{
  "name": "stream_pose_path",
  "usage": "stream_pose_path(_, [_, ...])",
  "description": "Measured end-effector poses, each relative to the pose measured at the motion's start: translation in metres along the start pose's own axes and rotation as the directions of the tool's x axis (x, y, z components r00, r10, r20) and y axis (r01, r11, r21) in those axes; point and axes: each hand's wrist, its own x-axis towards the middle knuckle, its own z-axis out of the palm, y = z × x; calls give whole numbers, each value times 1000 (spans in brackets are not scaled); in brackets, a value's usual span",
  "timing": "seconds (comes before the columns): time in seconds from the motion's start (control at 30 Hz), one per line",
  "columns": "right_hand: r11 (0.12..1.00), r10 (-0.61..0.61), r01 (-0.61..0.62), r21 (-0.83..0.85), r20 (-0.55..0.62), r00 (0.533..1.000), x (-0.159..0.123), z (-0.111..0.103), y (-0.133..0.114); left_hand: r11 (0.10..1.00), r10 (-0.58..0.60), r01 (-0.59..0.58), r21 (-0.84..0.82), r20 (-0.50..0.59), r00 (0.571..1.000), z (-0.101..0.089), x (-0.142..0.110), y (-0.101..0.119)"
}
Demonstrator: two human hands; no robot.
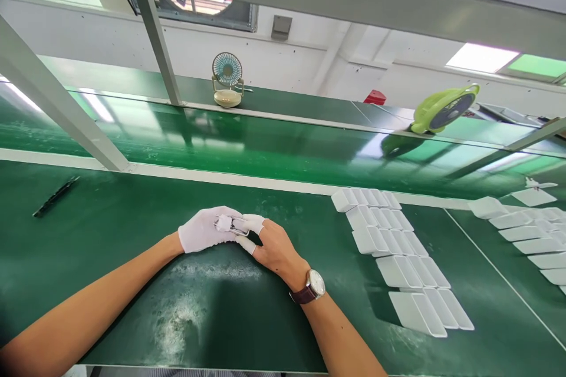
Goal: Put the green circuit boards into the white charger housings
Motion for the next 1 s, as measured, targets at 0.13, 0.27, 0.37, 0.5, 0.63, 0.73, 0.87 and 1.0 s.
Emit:
stream_pose_path(0.13, [999, 12, -9, -39, 81, 997, 0, 3, -1, 972, 46, -40, 232, -20, 999, -2, -1, -5])
stream_pose_path(0.27, [998, 5, 0, -62, 79, 997, -2, 6, -1, 934, 180, -180, 309, 28, 983, -3, -2, -5])
stream_pose_path(0.37, [997, 22, -25, -79, -40, 999, -2, 3, -1, 913, 236, -215, 347, -18, 972, -3, -2, -5])
stream_pose_path(0.5, [997, 47, -54, -46, -144, 989, 0, 2, 1, 881, 279, -203, 427, -123, 952, -5, -1, -7])
stream_pose_path(0.63, [997, 68, -67, 25, -45, 997, 2, 10, 5, 873, 333, -268, 407, -97, 938, -6, 2, -9])
stream_pose_path(0.73, [954, 213, -189, 235, -83, 973, 5, 16, 7, 862, 332, -249, 441, -120, 936, -3, 1, -9])
stream_pose_path(0.87, [507, 584, -368, 779, 3, 811, 9, 18, 2, 789, 423, -247, 563, -206, 882, 11, -2, -8])
stream_pose_path(1.0, [71, 571, -432, 899, 318, 757, 11, 18, -11, 675, 590, -309, 670, -239, 771, 28, -5, -6])
